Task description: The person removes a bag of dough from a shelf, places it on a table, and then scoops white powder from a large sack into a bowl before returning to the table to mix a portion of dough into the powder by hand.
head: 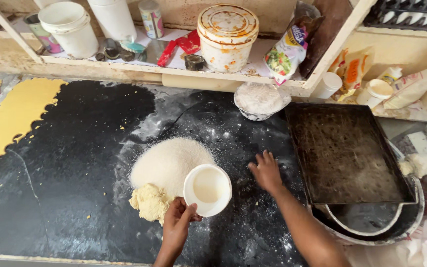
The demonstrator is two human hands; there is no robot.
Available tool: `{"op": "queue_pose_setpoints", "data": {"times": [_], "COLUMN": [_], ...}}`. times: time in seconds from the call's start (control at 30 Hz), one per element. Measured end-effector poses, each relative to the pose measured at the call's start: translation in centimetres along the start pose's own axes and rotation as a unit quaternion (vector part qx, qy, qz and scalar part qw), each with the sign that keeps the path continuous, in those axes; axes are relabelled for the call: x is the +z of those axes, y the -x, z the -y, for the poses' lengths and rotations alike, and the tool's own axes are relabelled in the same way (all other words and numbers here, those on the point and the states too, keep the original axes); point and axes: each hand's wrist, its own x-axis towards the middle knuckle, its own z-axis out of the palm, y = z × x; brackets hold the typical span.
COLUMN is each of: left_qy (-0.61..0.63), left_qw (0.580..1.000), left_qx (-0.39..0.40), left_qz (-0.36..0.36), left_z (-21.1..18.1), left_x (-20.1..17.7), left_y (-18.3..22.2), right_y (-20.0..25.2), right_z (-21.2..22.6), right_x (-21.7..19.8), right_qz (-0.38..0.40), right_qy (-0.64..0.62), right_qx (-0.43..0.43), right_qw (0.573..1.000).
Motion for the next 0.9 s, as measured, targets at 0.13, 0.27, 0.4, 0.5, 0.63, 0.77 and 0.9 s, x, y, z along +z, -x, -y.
{"op": "queue_pose_setpoints", "data": {"times": [0.13, 0.27, 0.4, 0.5, 0.63, 0.77, 0.9], "left_qy": [0.01, -0.026, -0.01, 0.006, -0.001, 0.008, 0.0], "left_qw": [1.0, 0.997, 0.999, 1.0, 0.999, 1.0, 0.999], "left_qx": [-0.006, -0.054, -0.033, -0.027, -0.032, -0.023, -0.027], "left_qz": [-0.008, -0.05, -0.026, -0.005, -0.009, 0.0, 0.019], "left_z": [-0.5, -1.0, -0.8, -0.3, -0.3, -0.4, -0.4], "left_x": [-0.3, -0.6, -0.2, -0.1, -0.2, -0.3, 0.2], "left_y": [0.4, 0.3, -0.8, -1.1, -1.3, -1.6, -2.2], "right_y": [8.3, 11.0, 7.6, 9.6, 15.7, 14.7, 14.0], "right_z": [2.5, 1.0, 1.3, 4.3, 4.6, 3.1, 4.5], "right_x": [1.4, -0.6, -1.6, -0.1, -0.5, -1.0, 1.0], "right_qz": [-0.038, -0.015, 0.037, 0.019, 0.132, 0.034, 0.005], "right_qy": [0.023, -0.179, -0.054, 0.013, -0.062, -0.093, 0.018], "right_qx": [-0.124, -0.013, 0.009, -0.082, -0.07, 0.006, -0.158], "right_qw": [0.991, 0.984, 0.998, 0.996, 0.987, 0.995, 0.987]}}
